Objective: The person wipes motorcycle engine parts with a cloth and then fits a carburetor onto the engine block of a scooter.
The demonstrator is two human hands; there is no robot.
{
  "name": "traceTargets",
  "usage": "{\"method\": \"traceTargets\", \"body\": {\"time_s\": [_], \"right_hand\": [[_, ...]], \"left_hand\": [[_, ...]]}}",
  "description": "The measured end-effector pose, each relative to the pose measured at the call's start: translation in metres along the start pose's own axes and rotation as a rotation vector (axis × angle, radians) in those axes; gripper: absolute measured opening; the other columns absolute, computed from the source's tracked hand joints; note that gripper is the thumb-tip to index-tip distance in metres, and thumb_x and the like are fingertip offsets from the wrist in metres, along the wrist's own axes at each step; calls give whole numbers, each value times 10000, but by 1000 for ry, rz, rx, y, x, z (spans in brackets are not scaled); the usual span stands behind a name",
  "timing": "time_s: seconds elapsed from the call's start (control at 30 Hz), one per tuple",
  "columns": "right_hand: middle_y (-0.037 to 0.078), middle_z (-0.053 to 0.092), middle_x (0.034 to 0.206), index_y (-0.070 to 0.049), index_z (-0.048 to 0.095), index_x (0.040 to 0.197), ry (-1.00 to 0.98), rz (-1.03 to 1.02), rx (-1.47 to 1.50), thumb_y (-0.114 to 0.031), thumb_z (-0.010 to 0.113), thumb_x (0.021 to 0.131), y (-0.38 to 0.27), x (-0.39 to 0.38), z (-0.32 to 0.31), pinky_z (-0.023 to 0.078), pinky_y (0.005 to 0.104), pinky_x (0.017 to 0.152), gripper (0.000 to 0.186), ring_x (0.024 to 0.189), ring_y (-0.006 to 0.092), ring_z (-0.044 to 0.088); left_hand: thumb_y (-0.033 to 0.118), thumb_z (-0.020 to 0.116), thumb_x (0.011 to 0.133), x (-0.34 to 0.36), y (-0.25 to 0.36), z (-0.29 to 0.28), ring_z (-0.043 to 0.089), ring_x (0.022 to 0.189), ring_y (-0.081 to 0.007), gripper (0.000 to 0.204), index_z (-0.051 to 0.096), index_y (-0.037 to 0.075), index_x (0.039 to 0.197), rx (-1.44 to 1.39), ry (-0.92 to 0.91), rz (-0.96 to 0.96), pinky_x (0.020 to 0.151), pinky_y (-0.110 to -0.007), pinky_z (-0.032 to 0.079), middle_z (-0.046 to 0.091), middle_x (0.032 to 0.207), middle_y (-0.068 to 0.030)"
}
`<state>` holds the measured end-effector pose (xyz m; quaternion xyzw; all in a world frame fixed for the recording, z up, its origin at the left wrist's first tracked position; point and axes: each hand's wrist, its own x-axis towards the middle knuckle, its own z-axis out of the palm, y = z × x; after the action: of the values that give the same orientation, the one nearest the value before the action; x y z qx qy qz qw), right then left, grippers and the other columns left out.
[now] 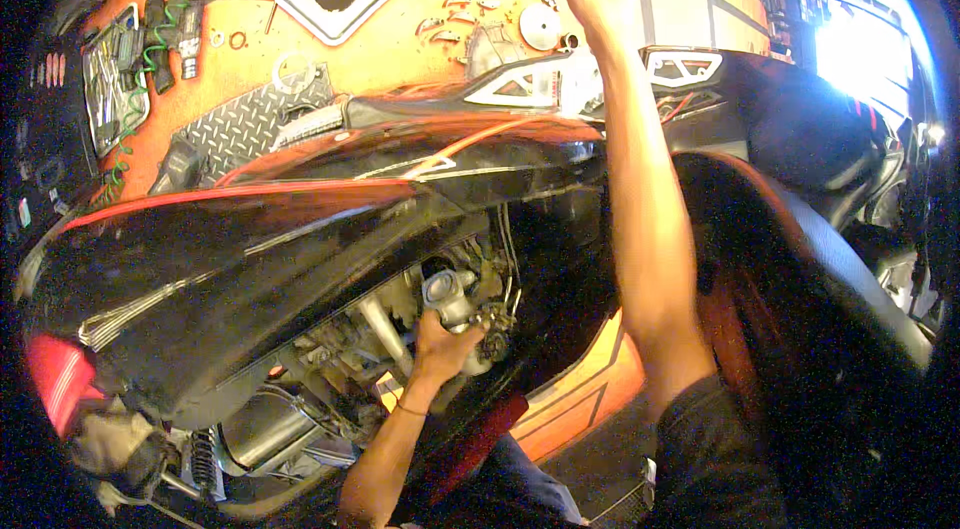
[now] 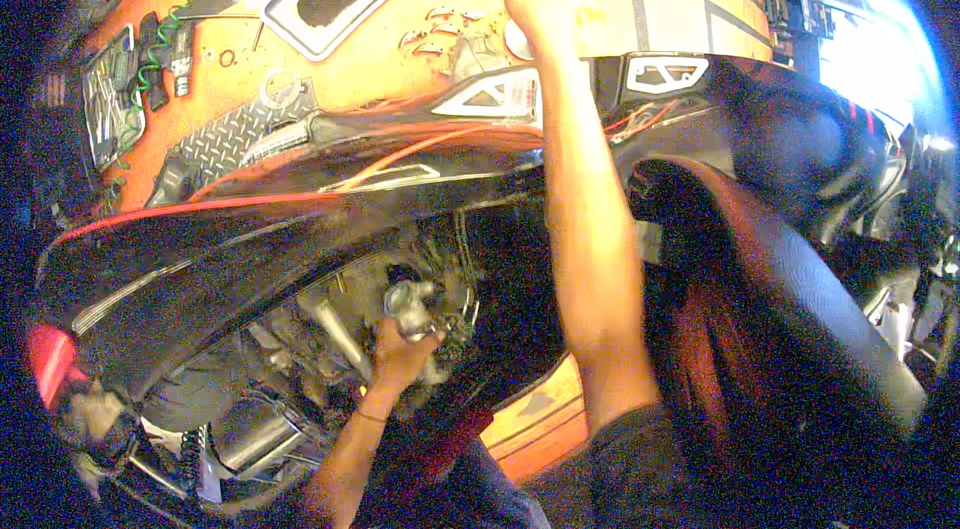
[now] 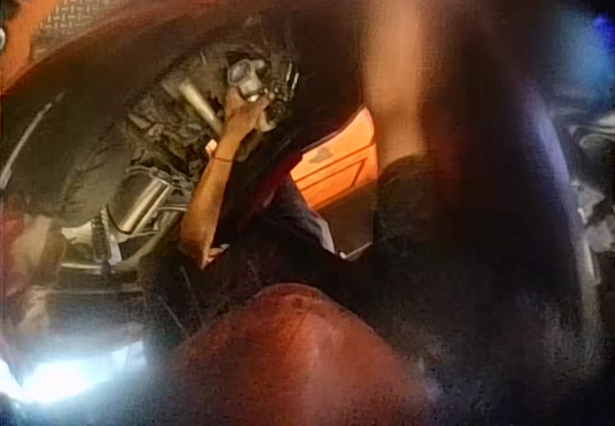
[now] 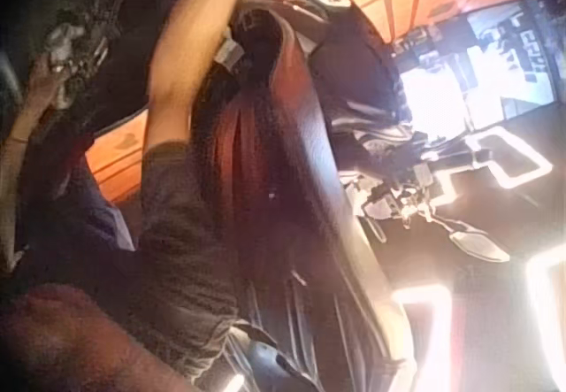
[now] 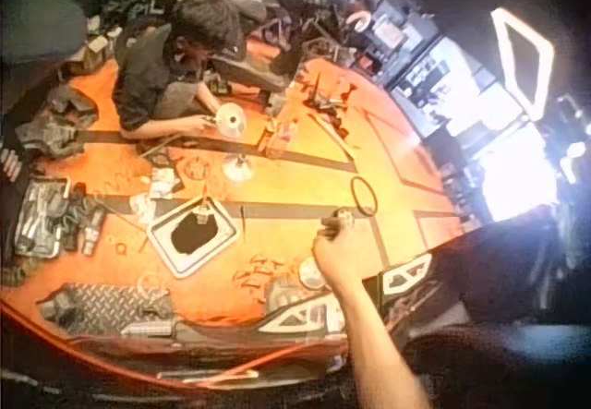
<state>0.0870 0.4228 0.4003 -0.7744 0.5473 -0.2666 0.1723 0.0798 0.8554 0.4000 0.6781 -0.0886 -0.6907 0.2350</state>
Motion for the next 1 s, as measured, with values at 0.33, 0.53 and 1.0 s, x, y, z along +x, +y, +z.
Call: {"method": "traceTargets", "body": {"time_s": [0.33,0.53,1.0], "right_hand": [[163,626,717,-9,612,812,-495,578,-800,-131,580,746,317,66,12,533,488,633,142,680,335,631],[109,602,653,-65,573,675,-902,1225,-798,-184,497,845,385,71,14,543,396,494,221,547,226,605],[-17,535,601,-129,561,670,-938,1403,-437,-156,635,790,384,32,1,561,313,532,144,526,120,553]], "left_hand": [[201,797,647,5,9,-11,578,862,-219,538,536,66,1097,-135,-154,-5,809,-362,477,603,955,-70],[196,789,649,13,10,1,580,866,-215,526,543,66,1096,-85,-147,-102,814,-357,475,607,960,-71],[184,770,655,22,14,1,584,873,-206,500,561,67,1094,24,-131,-180,827,-348,472,616,971,-72]]}}
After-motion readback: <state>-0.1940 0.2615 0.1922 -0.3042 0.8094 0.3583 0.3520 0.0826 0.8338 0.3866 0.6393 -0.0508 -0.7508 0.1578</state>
